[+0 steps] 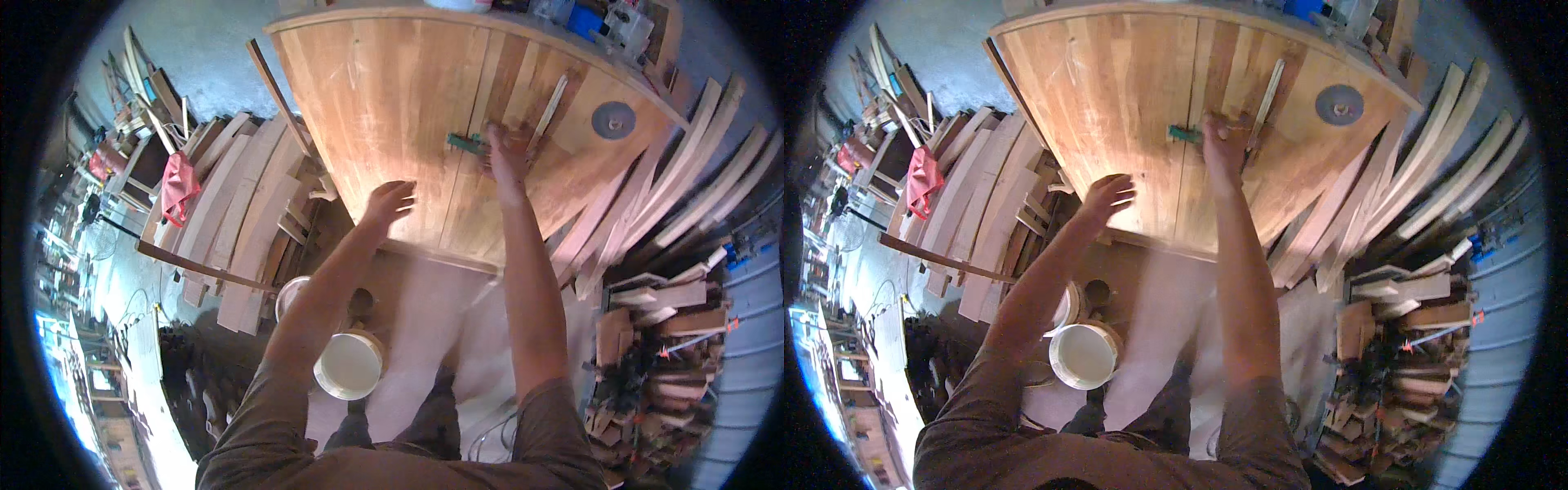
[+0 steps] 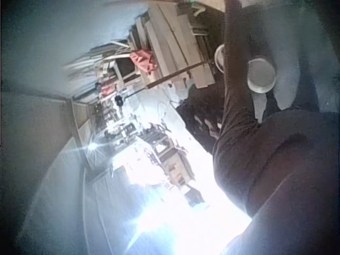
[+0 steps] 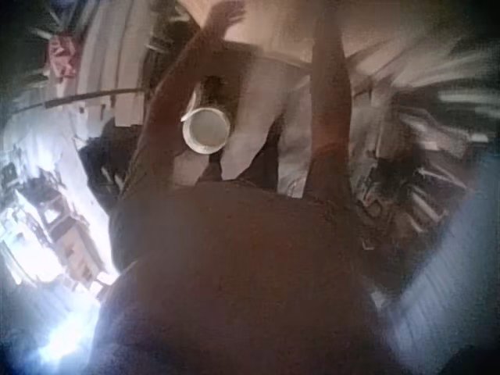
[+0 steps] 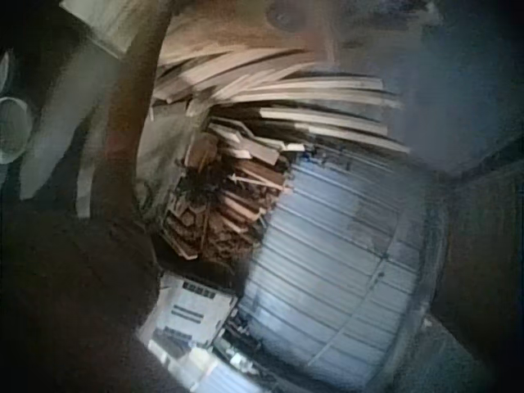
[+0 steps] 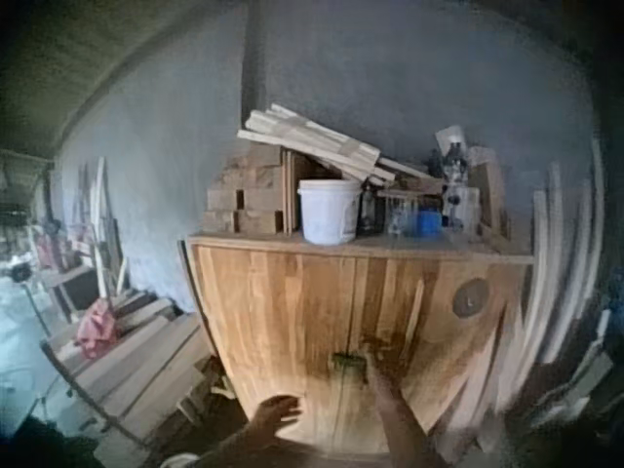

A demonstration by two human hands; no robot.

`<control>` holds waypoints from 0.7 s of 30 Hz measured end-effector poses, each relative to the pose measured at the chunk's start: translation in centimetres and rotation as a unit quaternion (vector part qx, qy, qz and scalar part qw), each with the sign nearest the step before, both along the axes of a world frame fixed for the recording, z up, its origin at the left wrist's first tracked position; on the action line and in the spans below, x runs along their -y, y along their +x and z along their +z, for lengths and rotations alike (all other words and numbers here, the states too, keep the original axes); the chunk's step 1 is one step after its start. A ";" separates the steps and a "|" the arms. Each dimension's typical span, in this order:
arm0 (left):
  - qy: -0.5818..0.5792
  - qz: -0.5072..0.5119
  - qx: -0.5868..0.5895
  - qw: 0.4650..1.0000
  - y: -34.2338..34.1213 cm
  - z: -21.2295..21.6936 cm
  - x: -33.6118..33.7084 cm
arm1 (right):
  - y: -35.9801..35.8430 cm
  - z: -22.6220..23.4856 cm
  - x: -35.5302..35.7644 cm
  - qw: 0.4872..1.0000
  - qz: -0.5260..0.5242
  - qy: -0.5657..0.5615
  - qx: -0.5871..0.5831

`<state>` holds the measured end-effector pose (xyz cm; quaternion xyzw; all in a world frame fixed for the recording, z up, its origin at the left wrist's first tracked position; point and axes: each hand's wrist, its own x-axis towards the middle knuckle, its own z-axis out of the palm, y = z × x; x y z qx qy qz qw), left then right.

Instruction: The person picks up a tool and walks to a workstation, assists another person in assembling a wooden chair frame, and then carries a large wooden panel across a factory floor.

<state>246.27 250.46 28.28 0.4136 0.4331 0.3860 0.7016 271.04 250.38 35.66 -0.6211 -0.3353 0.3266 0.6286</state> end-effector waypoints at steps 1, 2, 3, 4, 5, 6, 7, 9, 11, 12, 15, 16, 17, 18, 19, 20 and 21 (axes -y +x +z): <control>-0.023 -0.013 0.021 0.999 3.8 1.6 -0.4 | 1.1 0.4 -1.8 0.999 0.024 -0.026 -0.021; -0.048 -0.015 0.079 0.996 6.3 1.8 -1.2 | 1.2 0.3 -3.2 0.996 0.056 -0.052 -0.045; -0.080 0.003 0.098 0.992 8.6 1.7 -2.5 | 1.0 -0.9 -4.1 0.994 0.010 -0.022 0.103; -0.097 0.021 0.131 0.986 11.7 2.4 -3.3 | 1.9 -2.4 -4.5 0.967 -0.047 0.006 0.252; -0.115 0.048 0.163 0.979 13.3 2.7 -3.9 | 1.7 -2.9 -4.0 0.947 -0.061 0.029 0.315; -0.140 0.067 0.153 0.976 14.3 3.0 -4.5 | 1.7 -3.3 -3.3 0.921 -0.084 0.051 0.376; -0.166 0.095 0.142 0.971 14.4 2.9 -5.3 | 0.6 -3.0 -1.6 0.930 -0.063 0.068 0.356; -0.166 0.114 0.088 0.976 14.7 1.3 -6.1 | -0.4 -1.9 3.0 0.958 -0.002 0.027 0.285; -0.107 0.103 0.009 0.989 14.2 -1.9 -6.6 | -0.2 -2.3 7.9 0.975 0.044 -0.010 0.217; -0.057 0.071 -0.112 0.989 14.9 -1.6 -6.6 | 1.6 -2.8 10.6 0.977 0.057 0.008 0.206; -0.087 0.013 0.107 0.990 14.2 -2.5 -9.1 | 4.2 -1.0 20.1 0.989 0.128 -0.005 0.069; -0.098 0.012 0.172 0.980 15.1 -2.6 -9.6 | 5.4 0.6 23.4 0.990 0.119 -0.065 -0.031; -0.073 -0.036 0.218 0.973 17.6 -1.4 -9.3 | 7.8 0.5 26.9 0.993 0.083 -0.080 -0.013; 0.194 0.003 0.179 0.965 14.9 -3.8 -11.6 | 7.7 2.0 28.7 0.990 0.094 -0.097 -0.046; 0.237 -0.004 0.195 0.952 15.3 -4.8 -12.5 | 10.4 0.3 31.5 0.992 0.080 -0.089 -0.049; 0.281 -0.006 0.204 0.938 14.5 -5.7 -13.3 | 11.9 -0.5 33.5 0.992 0.035 -0.097 -0.072; 0.096 -0.038 0.290 0.951 16.2 -4.6 -12.6 | 14.3 -0.8 36.2 0.991 -0.050 -0.122 -0.026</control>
